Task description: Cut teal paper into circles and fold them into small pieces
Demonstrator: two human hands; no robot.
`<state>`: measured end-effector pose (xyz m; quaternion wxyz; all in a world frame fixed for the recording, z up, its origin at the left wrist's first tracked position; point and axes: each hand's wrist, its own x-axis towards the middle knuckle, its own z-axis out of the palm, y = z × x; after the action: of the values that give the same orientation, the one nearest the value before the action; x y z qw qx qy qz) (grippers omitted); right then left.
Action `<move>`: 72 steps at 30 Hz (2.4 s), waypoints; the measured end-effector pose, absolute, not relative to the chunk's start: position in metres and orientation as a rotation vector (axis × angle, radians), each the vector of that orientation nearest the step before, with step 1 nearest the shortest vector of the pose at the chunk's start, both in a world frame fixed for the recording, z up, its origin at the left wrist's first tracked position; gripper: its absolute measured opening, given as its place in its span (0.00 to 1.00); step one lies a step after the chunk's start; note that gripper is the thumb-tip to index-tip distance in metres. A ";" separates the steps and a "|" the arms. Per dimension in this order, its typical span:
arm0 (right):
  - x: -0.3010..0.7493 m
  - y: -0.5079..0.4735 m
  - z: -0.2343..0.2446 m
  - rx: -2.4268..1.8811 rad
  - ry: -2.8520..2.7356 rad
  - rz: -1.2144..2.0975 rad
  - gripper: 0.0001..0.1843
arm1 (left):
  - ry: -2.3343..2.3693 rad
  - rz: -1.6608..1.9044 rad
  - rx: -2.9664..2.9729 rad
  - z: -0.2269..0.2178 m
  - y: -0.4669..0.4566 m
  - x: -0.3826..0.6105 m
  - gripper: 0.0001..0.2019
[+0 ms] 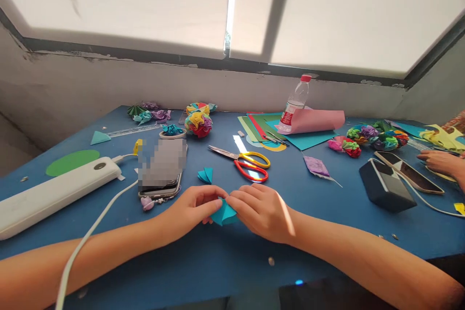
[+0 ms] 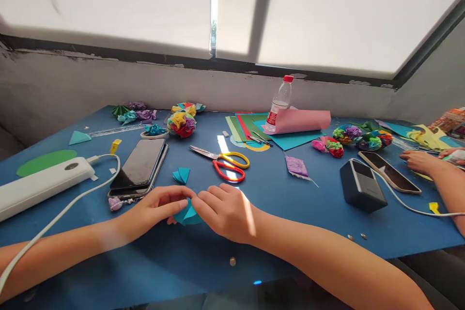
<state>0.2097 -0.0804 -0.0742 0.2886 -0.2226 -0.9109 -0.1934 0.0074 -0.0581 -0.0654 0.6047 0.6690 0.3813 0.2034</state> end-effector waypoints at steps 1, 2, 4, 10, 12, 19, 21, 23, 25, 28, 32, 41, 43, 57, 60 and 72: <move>0.211 -0.080 -0.074 -0.591 -2.419 -0.533 0.09 | 0.880 0.488 1.524 -0.065 -0.058 0.007 0.15; 0.213 -0.079 -0.074 -0.584 -2.409 -0.551 0.09 | 0.884 0.503 1.508 -0.064 -0.057 0.007 0.15; 0.217 -0.077 -0.074 -0.569 -2.400 -0.578 0.09 | 0.905 0.520 1.497 -0.065 -0.057 0.008 0.15; 0.220 -0.075 -0.076 -0.592 -2.392 -0.612 0.11 | 0.953 0.555 1.517 -0.068 -0.058 0.010 0.16; 0.219 -0.077 -0.077 -0.590 -2.397 -0.622 0.11 | 0.966 0.528 1.533 -0.067 -0.059 0.010 0.17; 0.213 -0.079 -0.076 -0.608 -2.443 -0.607 0.12 | 0.983 0.504 1.564 -0.068 -0.058 0.012 0.18; 0.211 -0.080 -0.076 -0.639 -2.447 -0.567 0.12 | 0.980 0.504 1.568 -0.068 -0.057 0.013 0.19; 0.209 -0.080 -0.077 -0.651 -2.447 -0.552 0.11 | 0.983 0.500 1.568 -0.068 -0.057 0.014 0.20; 0.207 -0.081 -0.079 -0.648 -2.436 -0.563 0.09 | 0.980 0.493 1.566 -0.067 -0.057 0.015 0.20; 0.206 -0.082 -0.080 -0.651 -2.411 -0.584 0.09 | 0.949 0.500 1.555 -0.066 -0.057 0.013 0.19; 0.206 -0.080 -0.079 -0.692 -2.387 -0.679 0.10 | 0.888 0.517 1.551 -0.064 -0.059 0.009 0.17; 0.203 -0.080 -0.079 -0.754 -2.358 -0.994 0.11 | 0.911 0.488 1.760 -0.070 -0.065 0.009 0.25; 0.201 -0.080 -0.080 -0.767 -2.367 -0.976 0.09 | 0.910 0.492 1.822 -0.070 -0.066 0.009 0.22; 0.198 -0.086 -0.076 -0.758 -2.303 -1.007 0.09 | 0.989 0.587 1.756 -0.069 -0.063 0.012 0.18; 0.199 -0.084 -0.077 -0.763 -2.326 -0.959 0.11 | 0.991 0.595 1.728 -0.068 -0.061 0.012 0.16; 0.200 -0.090 -0.071 -0.978 -1.988 0.589 0.21 | 0.966 0.673 2.101 -0.071 -0.067 0.005 0.13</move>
<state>0.2004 -0.0897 -0.0709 0.4118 -0.3887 -0.7903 0.2343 0.0048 -0.0674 -0.0708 0.3586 0.8143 0.3744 0.2609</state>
